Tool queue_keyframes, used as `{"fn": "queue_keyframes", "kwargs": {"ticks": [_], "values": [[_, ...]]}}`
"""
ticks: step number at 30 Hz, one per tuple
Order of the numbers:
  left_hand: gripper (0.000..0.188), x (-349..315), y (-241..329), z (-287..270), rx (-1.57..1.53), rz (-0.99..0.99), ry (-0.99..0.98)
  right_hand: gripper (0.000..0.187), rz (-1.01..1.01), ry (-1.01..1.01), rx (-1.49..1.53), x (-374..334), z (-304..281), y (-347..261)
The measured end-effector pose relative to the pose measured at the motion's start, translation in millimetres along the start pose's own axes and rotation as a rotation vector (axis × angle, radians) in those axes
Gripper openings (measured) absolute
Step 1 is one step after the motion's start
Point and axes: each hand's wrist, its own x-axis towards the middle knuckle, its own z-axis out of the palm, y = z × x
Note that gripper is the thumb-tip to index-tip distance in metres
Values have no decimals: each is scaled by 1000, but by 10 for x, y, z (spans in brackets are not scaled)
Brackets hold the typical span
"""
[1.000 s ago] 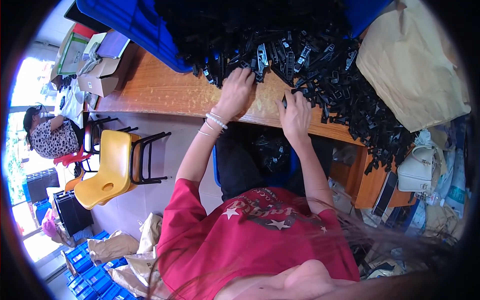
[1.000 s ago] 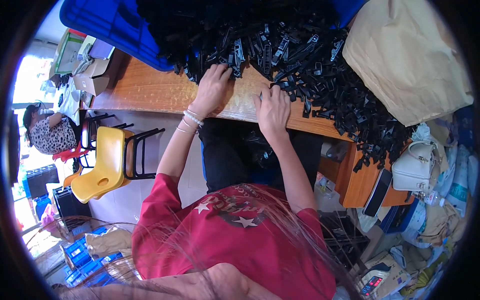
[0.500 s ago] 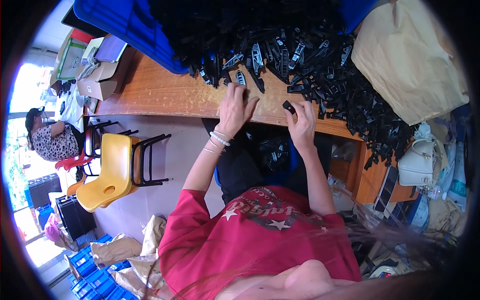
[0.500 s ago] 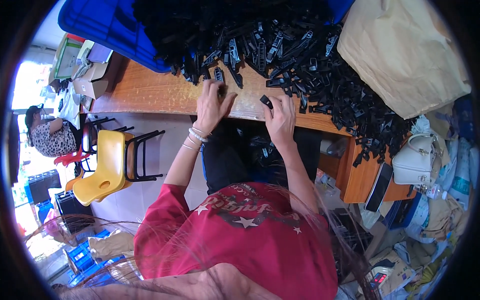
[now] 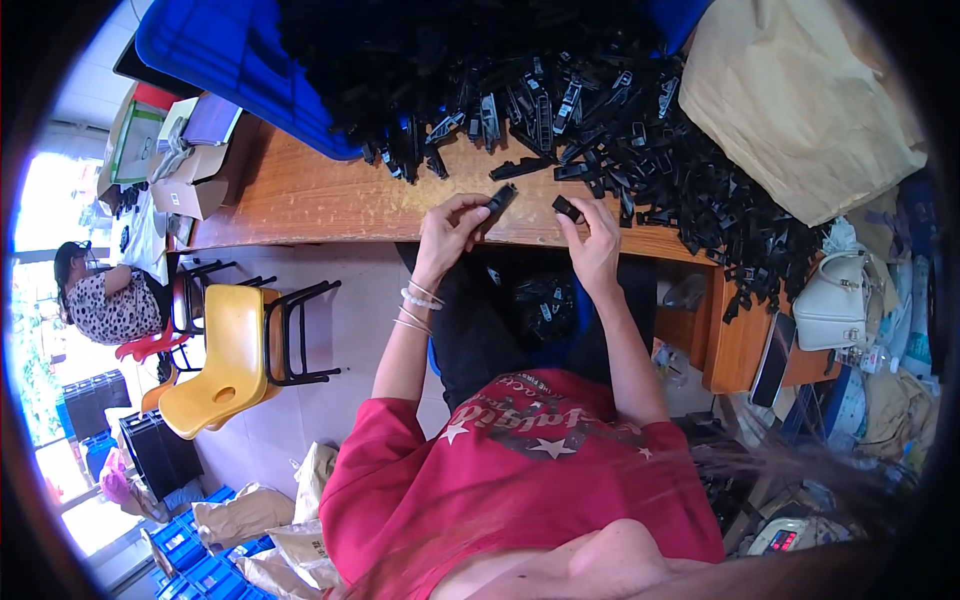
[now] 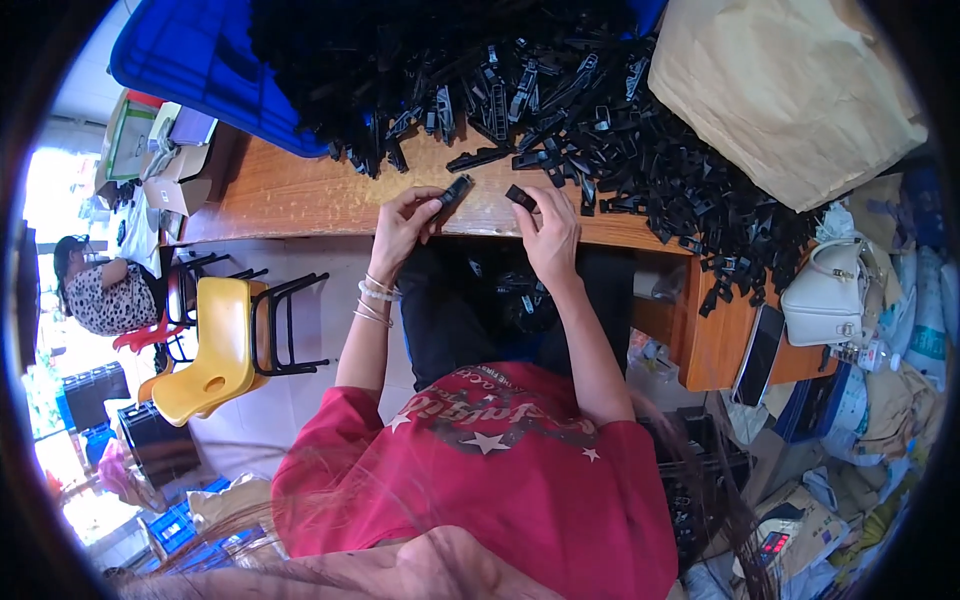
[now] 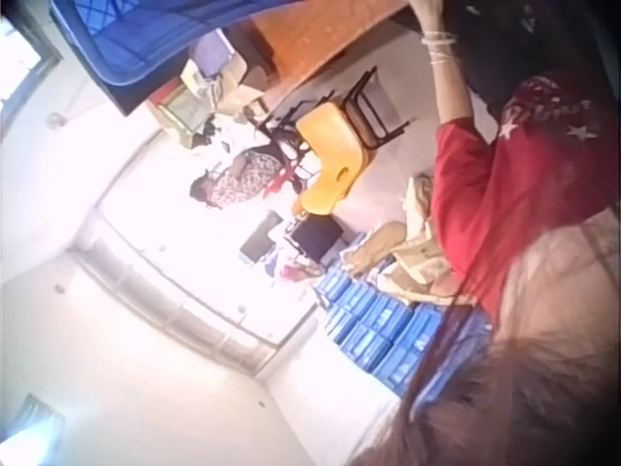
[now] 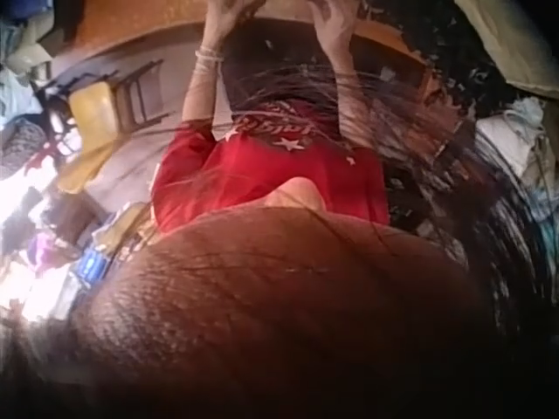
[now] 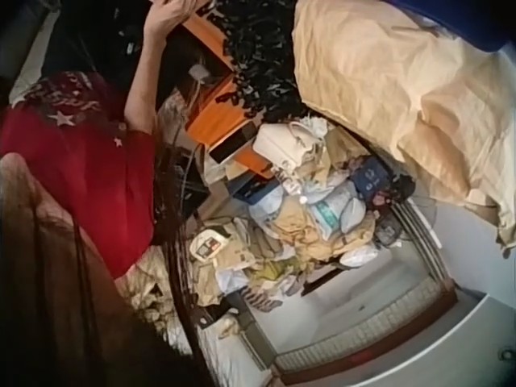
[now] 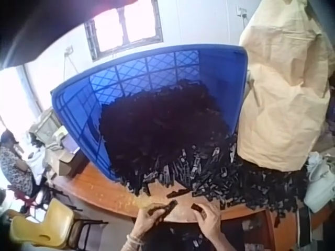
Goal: Assembling small black plastic components by joining two separate pieces together by hand.
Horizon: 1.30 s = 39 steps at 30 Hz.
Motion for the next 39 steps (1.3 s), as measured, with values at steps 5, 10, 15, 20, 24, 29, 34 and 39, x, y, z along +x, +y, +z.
{"fn": "queue_keyframes", "kwargs": {"ticks": [5, 10, 15, 20, 24, 29, 34, 39], "values": [[24, 4, 36, 135, 170, 230, -127, 25, 111, -161, 172, 73, -80, -127], [22, 57, -25, 217, 468, 523, -74, 25, 157, -369, 229, 143, -215, -90], [22, 83, -30, 214, 559, 580, -67, 24, 121, -427, 181, 99, -222, -93], [24, 69, -3, 258, 530, 584, -111, 24, -50, -315, 126, 125, -45, -180], [31, 91, 33, 199, 513, 536, -191, 21, 17, -409, 140, 91, -86, -196], [35, 286, 184, 249, 634, 686, 44, 25, -156, -94, -101, 226, -115, -77], [12, 385, 105, 469, 1000, 841, 139, 32, -254, -107, -418, 488, 14, 0], [19, 161, -64, 420, 894, 883, 79, 25, -242, -85, -375, 326, -52, -33]]}}
